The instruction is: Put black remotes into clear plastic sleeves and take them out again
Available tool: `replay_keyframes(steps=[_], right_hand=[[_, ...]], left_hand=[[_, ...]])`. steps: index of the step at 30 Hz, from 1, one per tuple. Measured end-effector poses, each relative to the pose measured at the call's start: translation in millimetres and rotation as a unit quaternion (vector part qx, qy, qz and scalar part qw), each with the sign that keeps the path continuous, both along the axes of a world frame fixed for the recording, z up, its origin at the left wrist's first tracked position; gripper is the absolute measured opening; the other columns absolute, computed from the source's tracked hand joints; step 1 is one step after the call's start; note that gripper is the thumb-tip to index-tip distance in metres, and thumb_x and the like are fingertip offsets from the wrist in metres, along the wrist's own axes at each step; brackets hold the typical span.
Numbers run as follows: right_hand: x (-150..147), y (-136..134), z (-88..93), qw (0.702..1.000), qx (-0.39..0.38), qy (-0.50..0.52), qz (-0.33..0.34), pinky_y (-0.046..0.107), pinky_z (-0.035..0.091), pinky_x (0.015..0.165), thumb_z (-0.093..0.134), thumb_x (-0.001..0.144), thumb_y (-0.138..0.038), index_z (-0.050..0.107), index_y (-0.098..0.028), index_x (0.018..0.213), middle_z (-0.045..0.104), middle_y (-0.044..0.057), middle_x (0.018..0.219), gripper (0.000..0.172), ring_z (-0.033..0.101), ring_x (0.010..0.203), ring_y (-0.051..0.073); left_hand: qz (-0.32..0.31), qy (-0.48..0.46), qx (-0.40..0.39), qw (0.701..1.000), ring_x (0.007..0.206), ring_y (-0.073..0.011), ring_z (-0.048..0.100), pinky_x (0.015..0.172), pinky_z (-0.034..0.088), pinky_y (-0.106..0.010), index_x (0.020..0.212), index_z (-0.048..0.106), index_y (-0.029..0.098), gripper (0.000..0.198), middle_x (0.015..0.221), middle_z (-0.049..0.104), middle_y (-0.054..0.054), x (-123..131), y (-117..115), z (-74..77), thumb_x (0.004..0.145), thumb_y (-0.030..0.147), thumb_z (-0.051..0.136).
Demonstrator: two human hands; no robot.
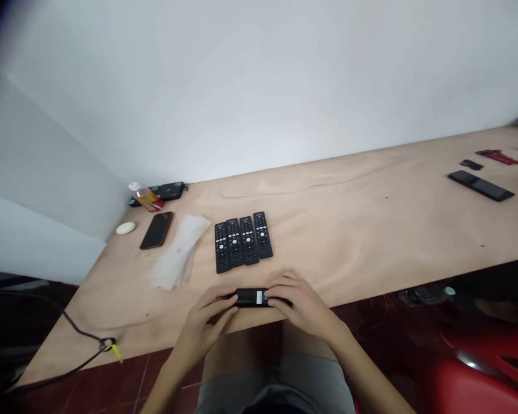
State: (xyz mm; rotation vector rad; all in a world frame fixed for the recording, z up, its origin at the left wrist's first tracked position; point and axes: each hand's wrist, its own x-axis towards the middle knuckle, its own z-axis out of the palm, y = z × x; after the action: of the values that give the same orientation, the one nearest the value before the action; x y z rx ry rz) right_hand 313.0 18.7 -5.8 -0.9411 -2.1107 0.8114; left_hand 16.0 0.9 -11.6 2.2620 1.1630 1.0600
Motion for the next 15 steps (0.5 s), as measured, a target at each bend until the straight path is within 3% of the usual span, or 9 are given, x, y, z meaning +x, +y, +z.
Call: replay_keyframes(steps=[4,8,11,15], right_hand=[[-5,0,2.5,1.0,-0.01,0.003,0.015,0.048,0.056,0.109,0.066,0.109,-0.027,0.08,-0.032,0.128,0.08,0.007,0.129,0.024,0.068,0.124,0.028],[-5,-3,9.5,1.0,-0.013,-0.024,0.009,0.051,0.055,0.111,0.069,0.107,-0.03,0.077,-0.034,0.132,0.078,0.007,0.132,0.026,0.065,0.128,0.03],[-5,-5,12.3,0.999,-0.012,-0.05,0.004,0.053,0.055,0.109,0.076,0.102,-0.032,0.074,-0.031,0.132,0.074,0.009,0.133,0.029,0.063,0.128,0.032],[-5,-6,10.8,0.999,-0.004,-0.047,-0.002,0.051,0.057,0.106,0.071,0.105,-0.028,0.073,-0.031,0.131,0.073,0.009,0.128,0.027,0.064,0.122,0.031]], left_hand=[[-0.023,-0.039,-0.016,0.999,0.119,-0.0263,0.073,0.1,0.066,-0.047,0.115,0.083,0.028,0.023,0.118,0.078,-0.01,23,2,-0.2,0.103,0.016,0.068],[-0.025,-0.031,-0.079,0.996,0.124,-0.0286,0.071,0.105,0.064,-0.051,0.119,0.081,0.028,0.021,0.128,0.076,-0.012,27,-1,7.8,0.103,0.023,0.069],[0.012,-0.012,-0.067,0.998,0.128,-0.029,0.068,0.108,0.061,-0.052,0.127,0.077,0.029,0.028,0.133,0.073,-0.012,10,-2,14.2,0.106,0.021,0.061],[0.171,0.03,0.045,0.984,0.121,-0.0276,0.068,0.107,0.058,-0.05,0.13,0.073,0.025,0.04,0.128,0.071,-0.012,-45,10,20.6,0.102,0.01,0.049]])
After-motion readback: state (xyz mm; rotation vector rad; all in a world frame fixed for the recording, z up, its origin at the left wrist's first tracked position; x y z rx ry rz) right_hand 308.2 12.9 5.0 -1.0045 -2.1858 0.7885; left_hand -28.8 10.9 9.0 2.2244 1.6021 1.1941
